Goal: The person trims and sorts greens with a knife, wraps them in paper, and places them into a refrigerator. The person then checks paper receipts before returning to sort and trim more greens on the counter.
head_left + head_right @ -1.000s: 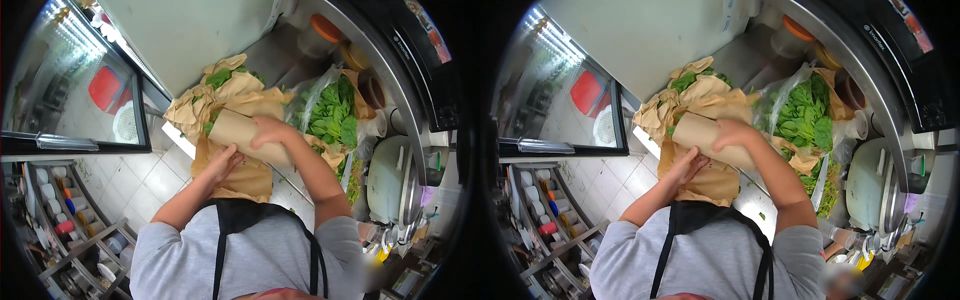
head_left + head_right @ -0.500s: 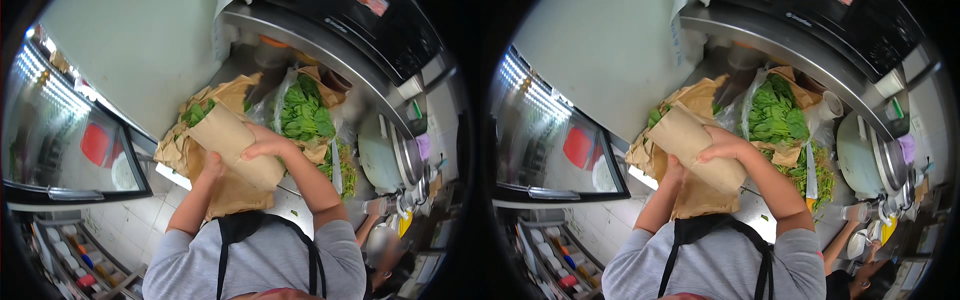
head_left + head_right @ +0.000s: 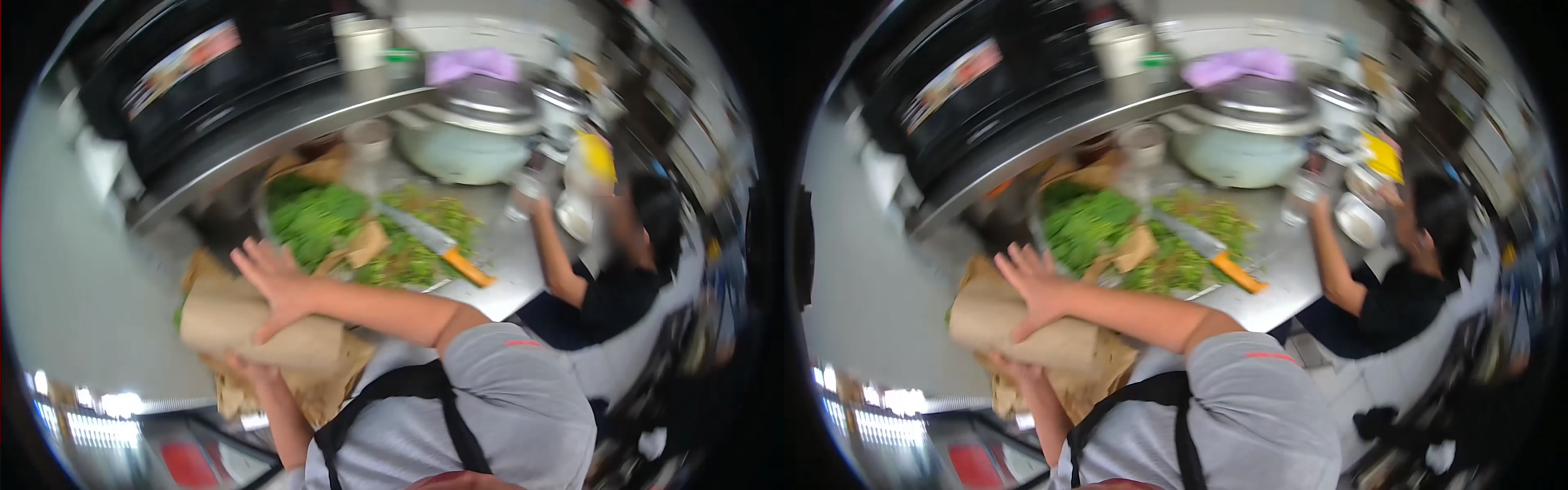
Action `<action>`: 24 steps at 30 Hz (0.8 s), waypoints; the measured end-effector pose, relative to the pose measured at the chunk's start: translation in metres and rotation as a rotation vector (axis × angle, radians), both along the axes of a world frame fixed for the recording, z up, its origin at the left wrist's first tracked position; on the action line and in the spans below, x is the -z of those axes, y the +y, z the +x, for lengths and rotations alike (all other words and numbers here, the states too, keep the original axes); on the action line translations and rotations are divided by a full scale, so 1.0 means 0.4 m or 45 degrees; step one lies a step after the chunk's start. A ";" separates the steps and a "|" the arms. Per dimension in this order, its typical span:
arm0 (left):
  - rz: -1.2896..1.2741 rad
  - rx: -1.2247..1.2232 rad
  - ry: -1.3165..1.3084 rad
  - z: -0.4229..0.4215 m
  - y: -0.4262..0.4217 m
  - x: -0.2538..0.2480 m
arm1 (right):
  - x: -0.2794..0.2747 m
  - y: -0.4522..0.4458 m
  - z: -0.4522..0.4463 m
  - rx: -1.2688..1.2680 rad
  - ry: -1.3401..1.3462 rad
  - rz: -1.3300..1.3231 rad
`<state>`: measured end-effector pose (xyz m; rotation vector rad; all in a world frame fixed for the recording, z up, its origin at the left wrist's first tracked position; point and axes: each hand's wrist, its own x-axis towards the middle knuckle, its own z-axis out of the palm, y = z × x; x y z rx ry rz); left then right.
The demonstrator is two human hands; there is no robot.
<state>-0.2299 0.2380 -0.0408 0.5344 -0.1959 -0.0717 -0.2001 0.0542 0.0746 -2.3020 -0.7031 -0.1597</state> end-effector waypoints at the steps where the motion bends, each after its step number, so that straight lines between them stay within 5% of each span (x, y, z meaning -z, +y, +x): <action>1: -0.064 0.070 -0.005 -0.004 -0.017 -0.027 | 0.023 -0.033 -0.003 0.070 0.084 0.225; 4: 0.098 -0.056 0.042 -0.013 -0.078 -0.070 | 0.195 -0.107 0.098 0.063 0.640 1.367; 5: -0.045 0.195 -0.167 0.001 -0.070 -0.023 | 0.249 -0.138 0.102 0.139 1.148 1.590; 6: 0.131 -0.050 -0.134 0.007 -0.097 -0.007 | 0.302 -0.164 0.090 0.208 1.675 1.784; 8: 0.463 -0.542 -0.073 0.010 -0.160 0.000 | 0.429 -0.179 0.047 -0.157 1.709 1.769; 11: 0.062 0.126 -0.159 -0.016 -0.244 -0.056 | 0.363 -0.183 -0.003 -0.419 1.133 1.919; 13: 0.153 0.198 -0.116 -0.006 -0.280 -0.058 | 0.285 -0.217 0.007 -0.267 0.661 1.658; 15: 0.217 0.270 -0.016 -0.013 -0.326 -0.069 | 0.197 -0.264 -0.026 -0.146 0.607 1.572; 17: 0.240 0.286 0.151 -0.029 -0.381 -0.102 | 0.120 -0.291 -0.108 -0.227 1.019 1.801; 24: 0.628 0.145 -0.158 0.015 -0.510 -0.151 | 0.017 -0.419 -0.215 0.413 0.201 0.867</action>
